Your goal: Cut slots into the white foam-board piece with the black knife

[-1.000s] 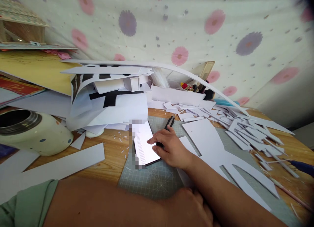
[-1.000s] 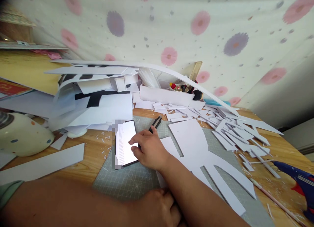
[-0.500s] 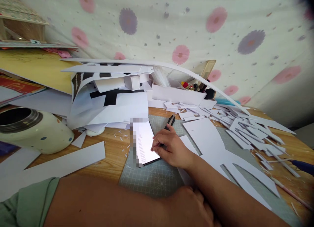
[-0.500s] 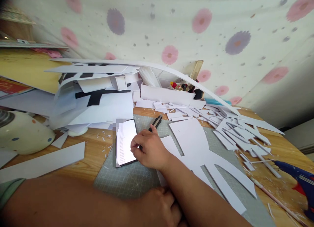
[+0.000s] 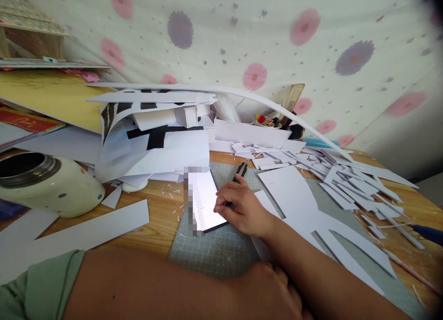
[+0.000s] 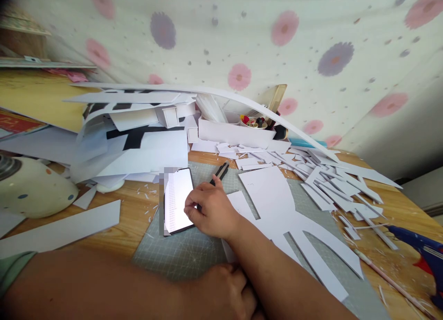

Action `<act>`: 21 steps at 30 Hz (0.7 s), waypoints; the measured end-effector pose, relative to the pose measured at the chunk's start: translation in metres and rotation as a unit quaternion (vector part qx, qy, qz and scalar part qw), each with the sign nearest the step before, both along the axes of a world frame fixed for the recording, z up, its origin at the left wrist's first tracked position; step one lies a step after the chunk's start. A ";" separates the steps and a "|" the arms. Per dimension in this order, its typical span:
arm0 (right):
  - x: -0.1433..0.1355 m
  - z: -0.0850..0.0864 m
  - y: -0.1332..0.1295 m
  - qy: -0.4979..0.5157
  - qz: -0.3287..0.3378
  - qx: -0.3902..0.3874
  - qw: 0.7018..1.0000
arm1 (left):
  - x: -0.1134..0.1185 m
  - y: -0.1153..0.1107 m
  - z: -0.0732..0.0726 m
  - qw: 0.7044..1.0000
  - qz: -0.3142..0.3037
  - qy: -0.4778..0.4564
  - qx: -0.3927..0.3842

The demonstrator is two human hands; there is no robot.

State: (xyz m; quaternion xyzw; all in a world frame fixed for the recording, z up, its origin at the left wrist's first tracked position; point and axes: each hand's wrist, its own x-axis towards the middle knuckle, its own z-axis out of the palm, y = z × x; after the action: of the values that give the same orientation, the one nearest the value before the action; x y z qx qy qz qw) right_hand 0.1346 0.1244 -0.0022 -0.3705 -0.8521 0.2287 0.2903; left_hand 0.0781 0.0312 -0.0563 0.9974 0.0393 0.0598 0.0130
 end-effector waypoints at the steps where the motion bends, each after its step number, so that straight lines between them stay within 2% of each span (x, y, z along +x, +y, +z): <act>1: 0.000 0.000 0.000 0.004 0.001 0.001 1.000 | 0.000 0.000 0.000 1.000 0.001 -0.002 -0.002; 9: 0.000 -0.002 0.002 -0.025 -0.010 -0.018 0.999 | 0.003 -0.001 -0.006 1.000 0.015 -0.005 -0.003; 16: 0.000 -0.001 0.001 0.004 -0.009 -0.005 1.000 | -0.004 0.008 0.012 1.000 -0.014 0.002 0.005; 21: 0.000 -0.001 0.001 -0.039 -0.022 -0.021 0.999 | -0.005 0.009 0.016 1.000 -0.010 0.026 -0.005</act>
State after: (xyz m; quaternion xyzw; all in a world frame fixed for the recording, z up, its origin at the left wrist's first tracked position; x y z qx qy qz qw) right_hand 0.1343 0.1256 -0.0030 -0.4036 -0.8498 0.2252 0.2536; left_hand 0.0735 0.0402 -0.0402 0.9988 0.0295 0.0339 0.0171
